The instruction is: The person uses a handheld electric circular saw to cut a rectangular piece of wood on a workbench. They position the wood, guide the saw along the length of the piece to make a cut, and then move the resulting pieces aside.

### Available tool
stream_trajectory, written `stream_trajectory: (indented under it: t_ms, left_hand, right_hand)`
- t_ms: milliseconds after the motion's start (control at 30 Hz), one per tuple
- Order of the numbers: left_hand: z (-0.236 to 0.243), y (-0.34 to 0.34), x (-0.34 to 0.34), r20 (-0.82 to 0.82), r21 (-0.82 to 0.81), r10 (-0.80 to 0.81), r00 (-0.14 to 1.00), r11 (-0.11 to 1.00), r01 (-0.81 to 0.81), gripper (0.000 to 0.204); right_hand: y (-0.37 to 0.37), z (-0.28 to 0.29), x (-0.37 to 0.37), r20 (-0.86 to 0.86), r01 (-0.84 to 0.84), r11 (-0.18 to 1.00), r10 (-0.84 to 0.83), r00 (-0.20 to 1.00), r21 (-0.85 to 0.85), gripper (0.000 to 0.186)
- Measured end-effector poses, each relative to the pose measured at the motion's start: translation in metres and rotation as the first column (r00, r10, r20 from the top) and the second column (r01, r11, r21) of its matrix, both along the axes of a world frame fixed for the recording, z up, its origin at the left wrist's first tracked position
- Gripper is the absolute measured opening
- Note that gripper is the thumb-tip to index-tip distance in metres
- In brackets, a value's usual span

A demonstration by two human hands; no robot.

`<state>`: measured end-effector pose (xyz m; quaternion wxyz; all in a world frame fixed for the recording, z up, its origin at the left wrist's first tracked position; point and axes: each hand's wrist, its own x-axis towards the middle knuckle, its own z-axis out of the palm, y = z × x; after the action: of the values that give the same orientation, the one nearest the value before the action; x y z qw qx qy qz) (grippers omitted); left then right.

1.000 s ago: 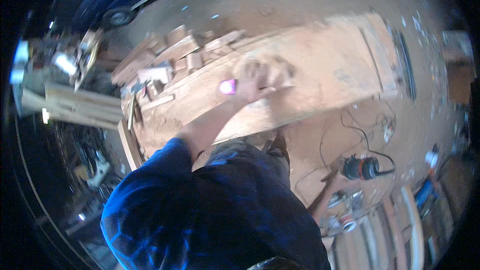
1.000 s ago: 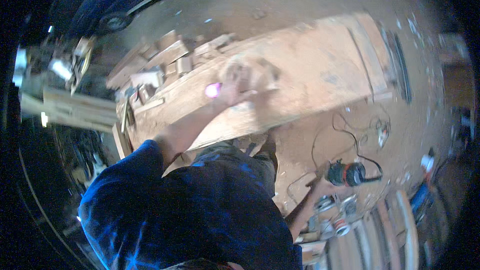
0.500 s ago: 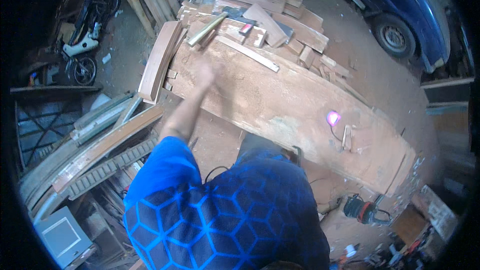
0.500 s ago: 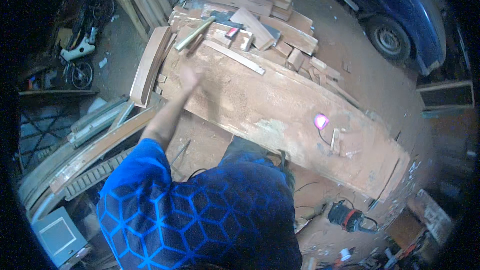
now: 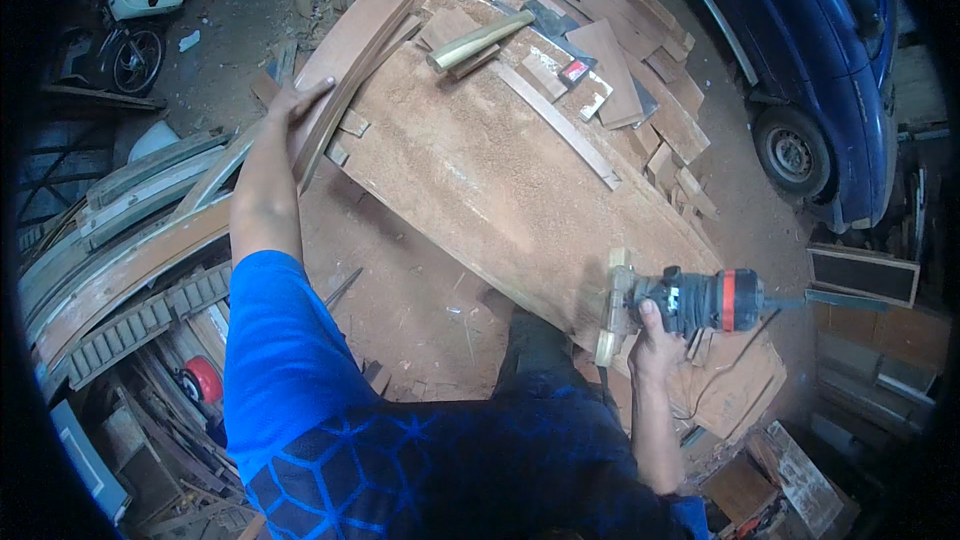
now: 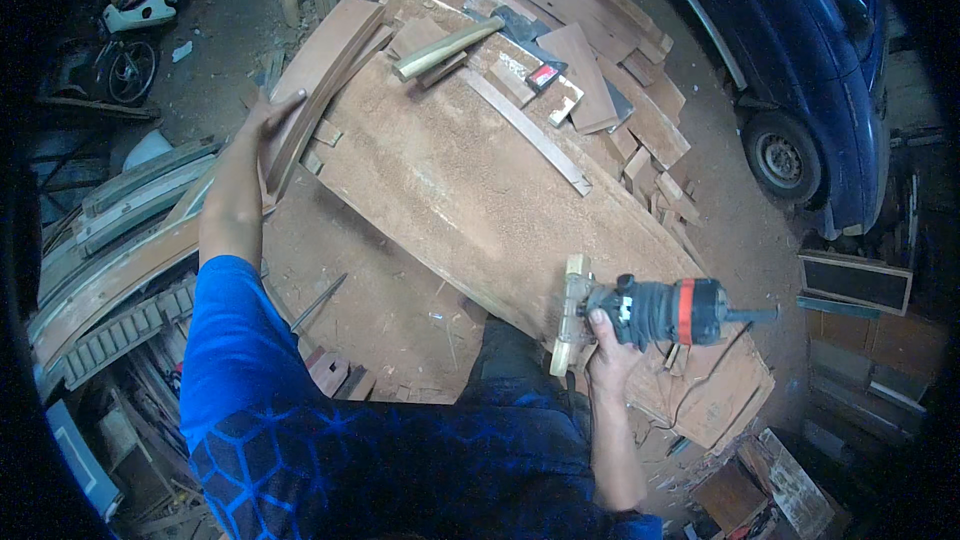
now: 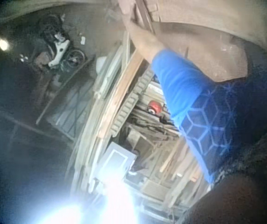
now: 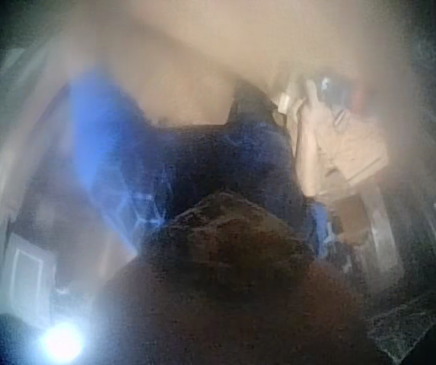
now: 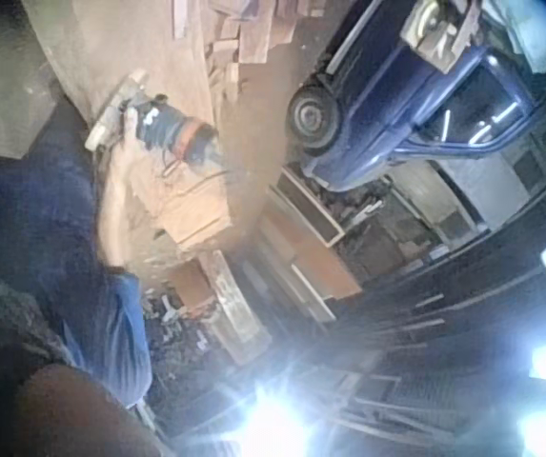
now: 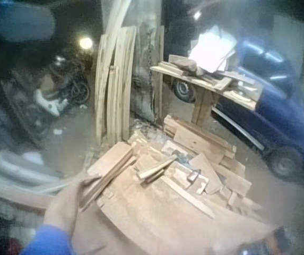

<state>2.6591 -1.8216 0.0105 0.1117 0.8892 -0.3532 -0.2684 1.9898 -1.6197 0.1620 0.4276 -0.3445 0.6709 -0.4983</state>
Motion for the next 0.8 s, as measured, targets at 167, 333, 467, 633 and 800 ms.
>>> stream_trajectory:
  t_ms: [167,333,467,633,800]
  left_hand:
    - [-0.008,-0.005,0.007,-0.071,0.129,-0.111,0.991,0.985,0.119,0.117]
    - [-0.021,0.024,-0.088,0.308,-0.029,-0.127,0.943,0.989,0.143,0.110]
    - [-0.022,0.032,-0.142,0.411,-0.110,-0.094,0.907,0.982,0.152,0.101]
    - [-0.021,0.066,-0.205,0.228,-0.134,-0.056,0.972,0.987,0.089,0.083]
    - [0.033,0.177,-0.296,0.132,-0.297,-0.096,0.987,0.946,0.131,0.066]
  right_hand:
    - [-0.009,-0.014,0.033,-0.043,-0.153,0.988,0.154,0.987,0.024,0.040]
    - [-0.011,-0.011,0.034,-0.169,-0.213,0.975,0.220,0.961,0.062,0.041]
    - [-0.005,-0.001,0.011,-0.137,-0.183,0.983,0.186,0.973,0.032,0.040]
    - [0.033,-0.004,-0.050,-0.095,-0.059,0.995,0.066,0.993,0.074,0.060]
    - [0.100,-0.004,-0.127,-0.230,0.088,0.990,-0.061,0.971,0.107,0.081]
